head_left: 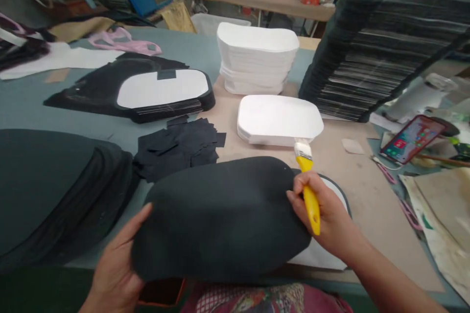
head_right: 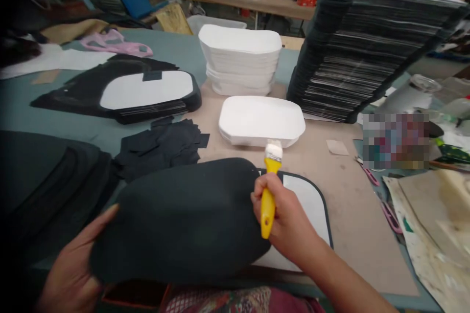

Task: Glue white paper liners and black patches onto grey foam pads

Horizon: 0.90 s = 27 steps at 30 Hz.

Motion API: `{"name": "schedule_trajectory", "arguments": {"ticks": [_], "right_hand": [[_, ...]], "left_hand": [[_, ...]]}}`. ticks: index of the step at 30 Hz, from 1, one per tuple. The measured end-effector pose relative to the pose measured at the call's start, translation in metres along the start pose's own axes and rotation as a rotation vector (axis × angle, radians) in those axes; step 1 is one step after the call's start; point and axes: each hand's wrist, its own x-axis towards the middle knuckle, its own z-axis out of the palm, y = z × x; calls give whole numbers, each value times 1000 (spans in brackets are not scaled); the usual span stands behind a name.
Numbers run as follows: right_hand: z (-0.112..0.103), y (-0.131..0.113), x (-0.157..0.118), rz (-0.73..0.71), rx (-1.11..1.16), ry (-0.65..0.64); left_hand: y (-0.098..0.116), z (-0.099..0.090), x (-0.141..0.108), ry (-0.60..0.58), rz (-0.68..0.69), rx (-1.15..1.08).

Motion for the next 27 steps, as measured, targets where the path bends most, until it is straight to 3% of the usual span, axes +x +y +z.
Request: {"name": "schedule_trajectory", "arguments": {"ticks": [2, 5, 7, 9, 12, 15, 20, 27], "right_hand": [[-29, 20, -18, 30, -118, 61], [-69, 54, -44, 86, -265, 145], [-88, 80, -62, 137, -330, 180], [-96, 106, -77, 191, -376, 173], [-91, 135, -95, 288, -418, 146], [-79, 146, -104, 331, -441, 159], [-70, 149, -102, 284, -511, 196], [-71, 153, -103, 258, -565, 200]], "left_hand": [[5, 35, -1, -4, -91, -9], [11, 81, -4, -189, -139, 46], [9, 100, -4, -325, -78, 179], [0, 111, -1, -361, 27, 390], [-15, 116, 6, -340, 157, 691], [-24, 113, 11, -307, 255, 836], [-21, 110, 16, -219, 318, 933], [-22, 114, 21, -230, 295, 957]]}}
